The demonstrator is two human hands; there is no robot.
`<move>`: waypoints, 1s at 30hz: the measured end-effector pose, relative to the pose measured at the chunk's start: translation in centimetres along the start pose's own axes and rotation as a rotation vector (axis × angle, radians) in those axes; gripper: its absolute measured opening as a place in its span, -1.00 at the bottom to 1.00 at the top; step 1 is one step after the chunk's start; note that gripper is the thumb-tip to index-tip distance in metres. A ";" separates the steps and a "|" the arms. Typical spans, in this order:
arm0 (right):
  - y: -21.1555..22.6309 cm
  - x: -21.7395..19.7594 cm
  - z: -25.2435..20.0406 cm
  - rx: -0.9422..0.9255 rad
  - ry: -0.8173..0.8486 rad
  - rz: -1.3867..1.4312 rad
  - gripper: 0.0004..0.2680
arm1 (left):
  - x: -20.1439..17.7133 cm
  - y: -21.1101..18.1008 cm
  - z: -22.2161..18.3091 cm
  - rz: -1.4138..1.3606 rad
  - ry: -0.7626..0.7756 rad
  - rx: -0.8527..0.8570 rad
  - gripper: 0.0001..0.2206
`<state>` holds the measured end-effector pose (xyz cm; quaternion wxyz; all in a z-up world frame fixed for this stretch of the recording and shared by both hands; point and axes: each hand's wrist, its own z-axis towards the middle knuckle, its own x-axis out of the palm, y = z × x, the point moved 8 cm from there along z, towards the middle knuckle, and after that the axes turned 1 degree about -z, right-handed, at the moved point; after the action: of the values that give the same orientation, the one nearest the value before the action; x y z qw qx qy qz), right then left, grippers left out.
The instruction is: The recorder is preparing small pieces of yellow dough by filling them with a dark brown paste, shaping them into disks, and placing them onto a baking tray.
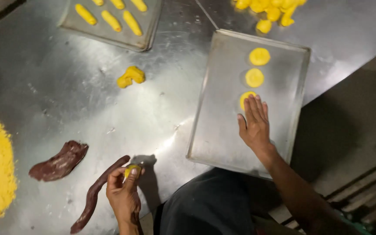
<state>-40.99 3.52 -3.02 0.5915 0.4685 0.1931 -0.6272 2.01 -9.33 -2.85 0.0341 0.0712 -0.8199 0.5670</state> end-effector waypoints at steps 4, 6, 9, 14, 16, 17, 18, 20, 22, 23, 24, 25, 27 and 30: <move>0.6 0.4 -0.5 -0.049 0.110 -0.189 -0.62 | -1.8 -2.1 -1.0 0.012 -0.050 -0.066 -0.72; 2.0 -0.2 2.0 0.030 0.265 -0.304 -0.71 | -4.2 -2.3 -0.2 -0.019 -0.032 -0.069 -0.71; 7.2 2.5 3.0 0.107 0.485 -0.288 -0.87 | -8.1 -2.5 -0.4 -0.174 -0.009 -0.128 -0.69; 25.1 10.5 -0.1 -0.160 0.286 0.606 -0.92 | -13.6 -2.2 0.3 -0.380 0.124 -0.101 -0.67; 33.5 12.5 -0.6 -0.501 0.283 0.548 -0.70 | -14.7 -3.2 0.6 -0.336 0.162 -0.137 -0.60; 35.0 13.0 -0.6 -0.503 0.275 0.545 -0.70 | -15.7 -2.9 0.9 -0.337 0.168 -0.131 -0.60; 36.0 13.8 -0.7 -0.441 0.316 0.538 -0.68 | -16.6 -2.6 1.0 -0.297 0.188 -0.130 -0.64; 37.0 15.2 -1.0 -0.374 0.355 0.519 -0.67 | -18.2 -2.0 1.6 -0.262 0.218 -0.133 -0.68; 36.4 15.8 -1.5 -0.330 0.362 0.602 -0.80 | -19.8 -0.8 2.4 -0.218 0.183 -0.159 -0.79; 36.5 16.1 -1.6 -0.327 0.364 0.582 -0.80 | -20.0 -0.3 3.4 -0.229 0.196 -0.169 -0.79; 36.5 16.1 -1.9 -0.331 0.351 0.573 -0.83 | -20.1 0.2 3.9 -0.234 0.203 -0.158 -0.83; 36.4 16.0 -2.3 -0.335 0.338 0.564 -0.87 | -20.3 0.8 4.4 -0.239 0.210 -0.146 -0.86; 37.8 15.2 -1.8 -0.384 0.404 0.498 -0.89 | -19.6 1.2 5.0 -0.216 0.192 -0.167 -0.88; 38.9 14.9 -0.2 -0.463 0.579 0.263 -0.89 | -18.4 0.9 6.2 -0.076 0.151 -0.080 -0.85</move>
<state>-2.96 -13.43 -3.12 0.6780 0.5010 0.4267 -0.3275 20.16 -13.36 -8.41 0.1202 0.0578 -0.8337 0.5358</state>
